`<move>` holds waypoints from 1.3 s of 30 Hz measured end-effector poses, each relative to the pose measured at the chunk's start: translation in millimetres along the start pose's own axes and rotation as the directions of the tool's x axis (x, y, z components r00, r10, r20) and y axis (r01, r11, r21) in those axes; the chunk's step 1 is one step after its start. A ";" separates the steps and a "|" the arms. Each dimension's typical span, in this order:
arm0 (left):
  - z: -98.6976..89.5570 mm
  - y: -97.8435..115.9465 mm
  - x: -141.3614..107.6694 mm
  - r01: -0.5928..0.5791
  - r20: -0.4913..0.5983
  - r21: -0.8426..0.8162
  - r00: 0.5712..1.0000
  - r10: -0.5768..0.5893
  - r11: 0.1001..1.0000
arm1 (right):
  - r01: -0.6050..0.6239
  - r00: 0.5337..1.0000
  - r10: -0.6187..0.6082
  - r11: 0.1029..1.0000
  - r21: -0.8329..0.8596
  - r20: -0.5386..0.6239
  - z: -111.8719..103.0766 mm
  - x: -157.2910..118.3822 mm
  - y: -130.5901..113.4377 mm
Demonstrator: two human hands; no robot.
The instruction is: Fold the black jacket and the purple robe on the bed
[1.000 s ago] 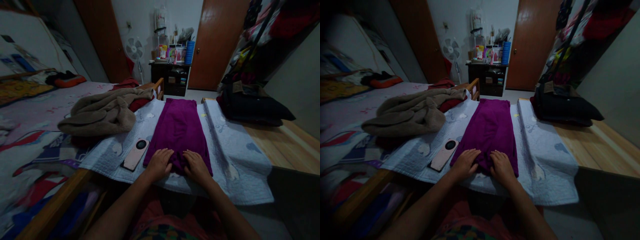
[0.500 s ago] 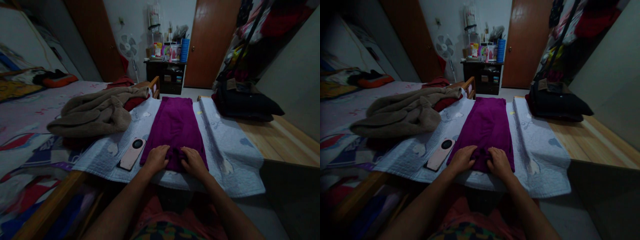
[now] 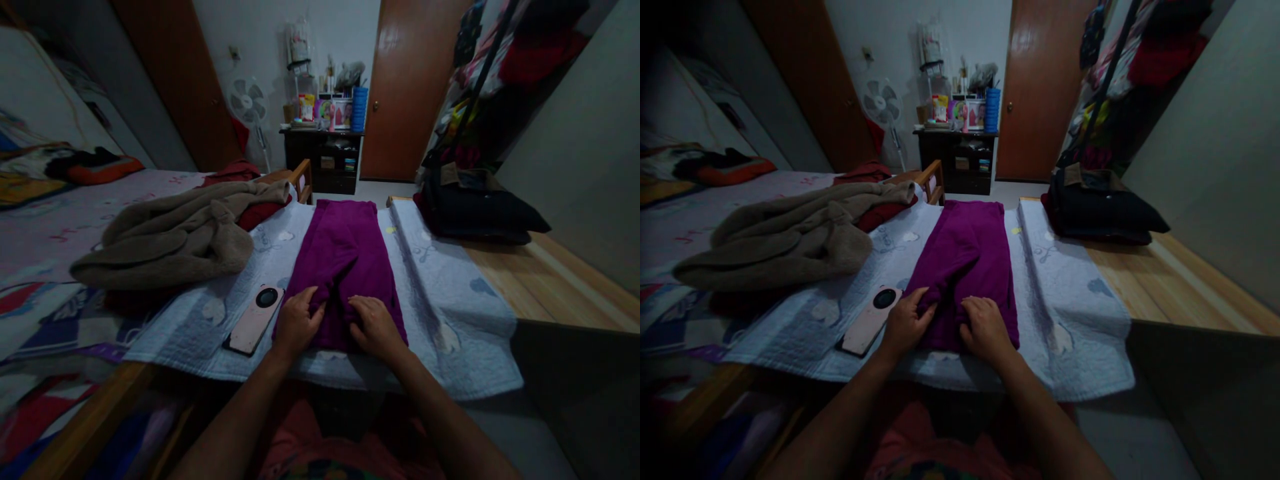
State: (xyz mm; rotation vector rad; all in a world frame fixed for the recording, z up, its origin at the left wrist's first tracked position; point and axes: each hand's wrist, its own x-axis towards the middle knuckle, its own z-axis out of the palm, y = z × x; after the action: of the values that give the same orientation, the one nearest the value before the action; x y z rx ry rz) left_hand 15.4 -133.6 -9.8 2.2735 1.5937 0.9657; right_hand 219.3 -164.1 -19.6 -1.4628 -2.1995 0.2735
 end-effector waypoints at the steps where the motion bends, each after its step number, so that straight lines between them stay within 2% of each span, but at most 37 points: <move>1: 1.9 -0.3 -1.2 -0.018 0.002 0.003 1.000 0.018 1.000 | 0.000 1.000 0.000 1.000 -0.004 0.020 3.4 -0.8 -0.1; 5: 10.2 -1.1 -7.4 -0.105 0.071 0.038 0.992 0.102 0.994 | 0.009 0.997 -0.007 1.000 -0.024 0.079 13.3 -4.7 -1.0; 9: 13.2 -0.6 -12.7 -0.206 0.294 0.074 0.939 0.176 0.976 | 0.035 0.996 -0.034 0.999 -0.005 0.077 11.4 -6.9 0.4; 12: 10.5 2.4 -13.5 -0.219 0.364 0.084 0.915 0.175 0.972 | 0.032 0.998 -0.036 0.996 0.082 0.052 5.4 -8.3 5.5; 14: 7.9 6.4 -12.2 -0.216 0.365 0.073 0.915 0.175 0.974 | 0.012 1.000 -0.014 0.991 0.131 0.011 1.3 -9.4 10.0; 17: 6.1 14.5 -8.9 -0.246 0.327 0.046 0.920 0.218 0.968 | -0.001 1.000 0.003 0.995 0.102 -0.028 -3.2 -11.5 14.9; 20: 8.5 20.9 -6.2 -0.326 0.328 0.010 0.894 0.305 0.945 | -0.024 0.999 0.022 0.999 0.037 0.050 -4.8 -14.2 15.7; 23: 13.1 21.4 -4.4 -0.352 0.371 0.000 0.869 0.327 0.936 | -0.063 0.991 0.062 0.998 0.004 0.118 -2.9 -16.2 15.2; 27: 18.1 13.2 -1.9 -0.309 0.344 0.017 0.895 0.284 0.951 | -0.098 0.994 0.094 0.994 0.053 0.064 1.5 -15.2 18.9; 30: 20.4 6.2 -0.5 -0.273 0.252 -0.008 0.930 0.266 0.962 | -0.136 0.990 0.140 0.970 0.202 -0.008 -0.9 -11.7 23.2; 32: 21.2 3.0 -0.1 -0.237 0.161 -0.051 0.957 0.242 0.970 | -0.185 0.979 0.203 0.917 0.354 -0.013 -7.3 -9.1 25.9; 35: 21.5 1.1 -0.5 -0.160 0.040 -0.128 0.985 0.166 0.979 | -0.278 0.944 0.331 0.770 0.574 0.013 -18.6 -6.5 30.7; 37: 21.1 1.3 -1.2 -0.112 -0.004 -0.170 0.994 0.113 0.979 | -0.319 0.898 0.441 0.624 0.713 0.016 -22.4 -6.1 35.1; 39: 20.4 2.2 -1.8 -0.076 -0.021 -0.198 0.997 0.073 0.977 | -0.307 0.839 0.544 0.422 0.853 0.033 -21.9 -6.4 39.5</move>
State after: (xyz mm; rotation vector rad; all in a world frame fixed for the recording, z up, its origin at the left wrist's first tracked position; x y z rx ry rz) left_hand 29.2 -132.0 -25.0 2.2069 1.3575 1.1076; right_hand 264.2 -155.9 -18.9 -1.3126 -1.0908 1.0951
